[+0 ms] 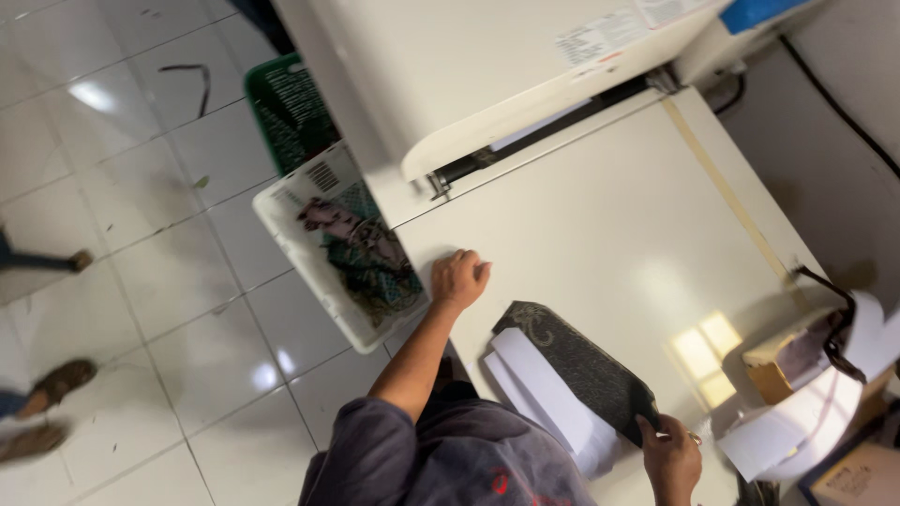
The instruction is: The person repeatedly places white paper inserts into dark patterned fabric envelopes and feeds them through a laminating machine. They handle the envelopes one at a time, aligning the paper before insertion and passing each unit through the machine.
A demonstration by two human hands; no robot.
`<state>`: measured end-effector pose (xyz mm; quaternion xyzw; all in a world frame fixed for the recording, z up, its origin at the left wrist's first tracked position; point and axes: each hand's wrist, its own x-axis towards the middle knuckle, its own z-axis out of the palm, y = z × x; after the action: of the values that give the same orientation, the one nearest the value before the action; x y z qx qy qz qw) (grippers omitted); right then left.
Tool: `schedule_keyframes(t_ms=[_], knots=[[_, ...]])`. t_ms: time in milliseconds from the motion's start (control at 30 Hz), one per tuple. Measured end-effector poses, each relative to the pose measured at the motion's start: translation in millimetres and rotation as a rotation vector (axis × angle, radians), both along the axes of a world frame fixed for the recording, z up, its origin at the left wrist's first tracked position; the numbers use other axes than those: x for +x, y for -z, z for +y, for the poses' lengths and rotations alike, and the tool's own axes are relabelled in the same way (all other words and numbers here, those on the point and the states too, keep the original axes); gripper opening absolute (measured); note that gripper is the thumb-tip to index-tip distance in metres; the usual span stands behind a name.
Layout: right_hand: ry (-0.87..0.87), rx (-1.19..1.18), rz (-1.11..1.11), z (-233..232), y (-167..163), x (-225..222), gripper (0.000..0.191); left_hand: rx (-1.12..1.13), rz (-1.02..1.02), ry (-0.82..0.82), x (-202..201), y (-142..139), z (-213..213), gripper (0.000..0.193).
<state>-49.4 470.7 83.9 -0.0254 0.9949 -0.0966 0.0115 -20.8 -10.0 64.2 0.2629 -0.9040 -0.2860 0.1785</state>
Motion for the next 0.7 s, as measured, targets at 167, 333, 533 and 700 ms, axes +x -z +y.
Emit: schedule_keyframes(t_ms=[167, 333, 533, 700], knots=[[-0.034, 0.049, 0.138, -17, -3, -6, 0.036, 0.042, 0.029, -0.005, 9, -25, -4, 0.021], [-0.119, 0.174, 0.231, -22, -13, -7, 0.032, 0.007, 0.100, 0.009, 19, -42, -3, 0.019], [-0.256, 0.057, 0.192, -22, -23, -10, 0.028, 0.000, 0.134, 0.003, 25, -55, -1, 0.016], [-0.189, 0.013, 0.140, -20, -22, -10, 0.028, -0.006, 0.118, 0.007, 25, -56, -2, 0.016]])
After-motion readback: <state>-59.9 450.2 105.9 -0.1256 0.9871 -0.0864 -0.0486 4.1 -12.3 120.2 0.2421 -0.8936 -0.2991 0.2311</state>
